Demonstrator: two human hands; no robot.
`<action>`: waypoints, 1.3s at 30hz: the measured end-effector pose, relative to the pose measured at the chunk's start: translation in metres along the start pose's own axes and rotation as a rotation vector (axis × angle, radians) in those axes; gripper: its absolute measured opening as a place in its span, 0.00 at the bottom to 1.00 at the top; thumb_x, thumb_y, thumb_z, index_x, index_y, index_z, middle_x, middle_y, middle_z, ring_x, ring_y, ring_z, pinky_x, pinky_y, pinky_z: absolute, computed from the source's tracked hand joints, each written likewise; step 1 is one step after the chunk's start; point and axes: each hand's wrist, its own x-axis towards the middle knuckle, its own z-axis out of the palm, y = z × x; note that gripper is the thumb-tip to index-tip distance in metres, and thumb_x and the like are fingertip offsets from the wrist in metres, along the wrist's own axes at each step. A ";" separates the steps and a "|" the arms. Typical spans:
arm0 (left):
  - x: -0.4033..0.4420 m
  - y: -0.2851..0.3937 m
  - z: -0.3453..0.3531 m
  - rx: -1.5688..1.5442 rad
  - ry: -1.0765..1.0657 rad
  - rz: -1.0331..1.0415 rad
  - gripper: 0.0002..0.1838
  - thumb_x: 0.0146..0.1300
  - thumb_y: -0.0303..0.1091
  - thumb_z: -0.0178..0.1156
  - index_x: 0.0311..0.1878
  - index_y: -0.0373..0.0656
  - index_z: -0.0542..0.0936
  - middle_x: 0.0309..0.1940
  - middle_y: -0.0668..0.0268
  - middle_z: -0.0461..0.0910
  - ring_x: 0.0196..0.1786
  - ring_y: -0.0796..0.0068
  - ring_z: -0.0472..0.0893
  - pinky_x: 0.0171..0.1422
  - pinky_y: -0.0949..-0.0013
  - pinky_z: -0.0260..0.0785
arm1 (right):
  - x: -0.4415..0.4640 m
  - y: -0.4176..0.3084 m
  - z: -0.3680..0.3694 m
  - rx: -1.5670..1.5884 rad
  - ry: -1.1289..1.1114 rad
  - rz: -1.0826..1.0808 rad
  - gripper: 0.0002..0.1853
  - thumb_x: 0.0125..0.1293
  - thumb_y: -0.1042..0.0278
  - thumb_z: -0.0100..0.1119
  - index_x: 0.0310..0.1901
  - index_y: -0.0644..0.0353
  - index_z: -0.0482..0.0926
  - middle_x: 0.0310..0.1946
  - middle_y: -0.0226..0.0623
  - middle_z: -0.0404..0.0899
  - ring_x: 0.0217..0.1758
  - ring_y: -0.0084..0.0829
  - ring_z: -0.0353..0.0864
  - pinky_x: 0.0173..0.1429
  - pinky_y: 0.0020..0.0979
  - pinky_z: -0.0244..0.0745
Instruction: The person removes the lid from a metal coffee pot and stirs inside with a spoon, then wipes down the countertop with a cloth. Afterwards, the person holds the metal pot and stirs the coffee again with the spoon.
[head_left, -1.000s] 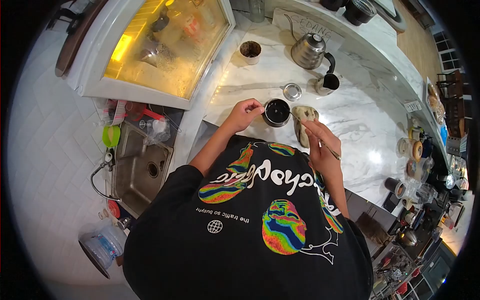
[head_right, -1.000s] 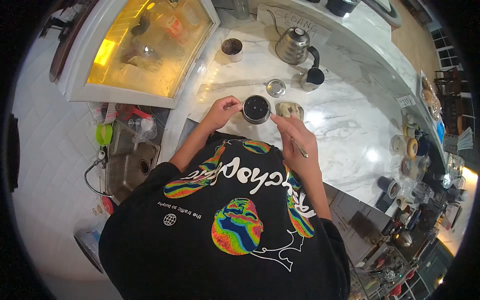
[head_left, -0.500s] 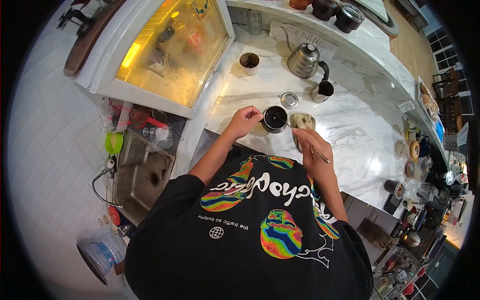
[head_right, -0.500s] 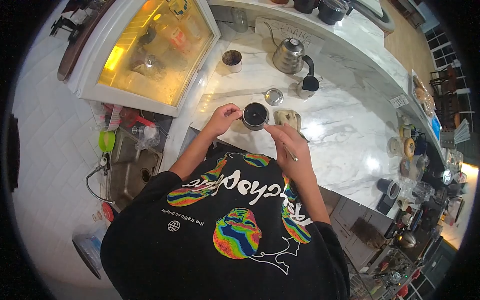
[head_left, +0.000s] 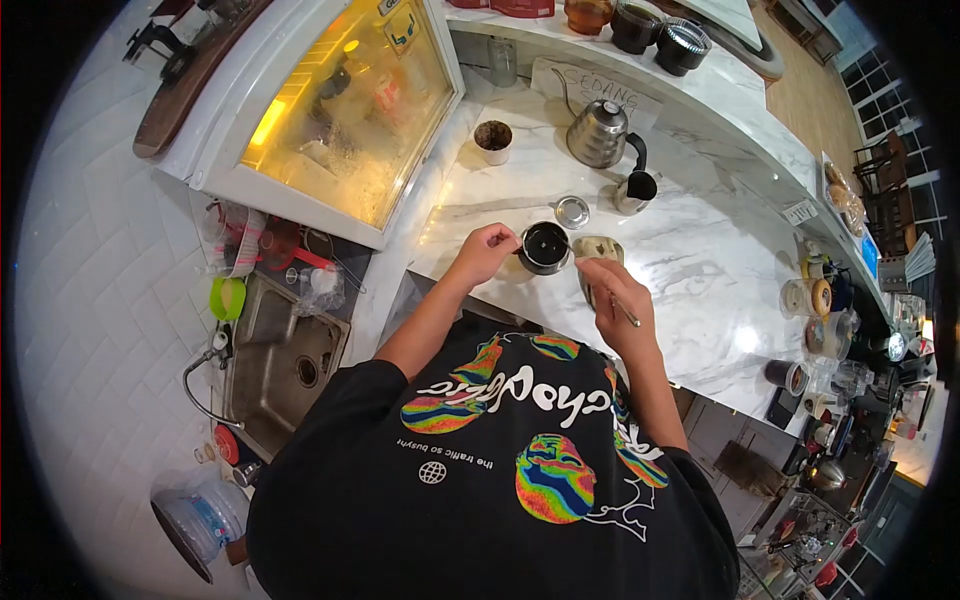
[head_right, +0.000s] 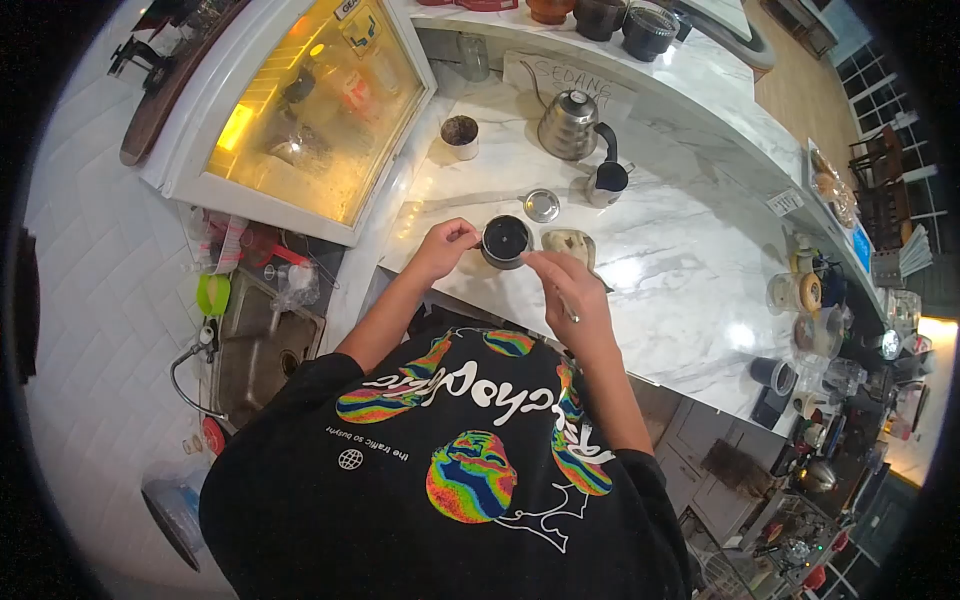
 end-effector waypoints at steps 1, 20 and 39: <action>-0.001 0.002 0.001 0.000 0.001 -0.002 0.07 0.74 0.32 0.68 0.45 0.37 0.86 0.38 0.67 0.88 0.42 0.80 0.85 0.51 0.73 0.77 | -0.001 -0.001 -0.001 0.001 -0.014 0.006 0.24 0.66 0.92 0.61 0.59 0.56 0.86 0.49 0.47 0.89 0.47 0.49 0.89 0.49 0.41 0.84; -0.006 0.006 0.006 -0.025 0.020 -0.031 0.08 0.76 0.35 0.68 0.46 0.39 0.85 0.40 0.67 0.88 0.46 0.78 0.85 0.56 0.71 0.76 | -0.008 -0.003 -0.003 -0.041 -0.020 0.004 0.19 0.73 0.86 0.59 0.59 0.56 0.85 0.50 0.50 0.89 0.46 0.52 0.91 0.49 0.39 0.86; -0.007 0.002 0.007 -0.004 0.051 0.005 0.08 0.76 0.35 0.67 0.46 0.39 0.85 0.40 0.66 0.88 0.45 0.78 0.85 0.54 0.72 0.76 | -0.015 -0.004 -0.001 -0.058 -0.043 -0.001 0.17 0.74 0.84 0.60 0.59 0.56 0.84 0.49 0.48 0.90 0.50 0.56 0.90 0.73 0.51 0.81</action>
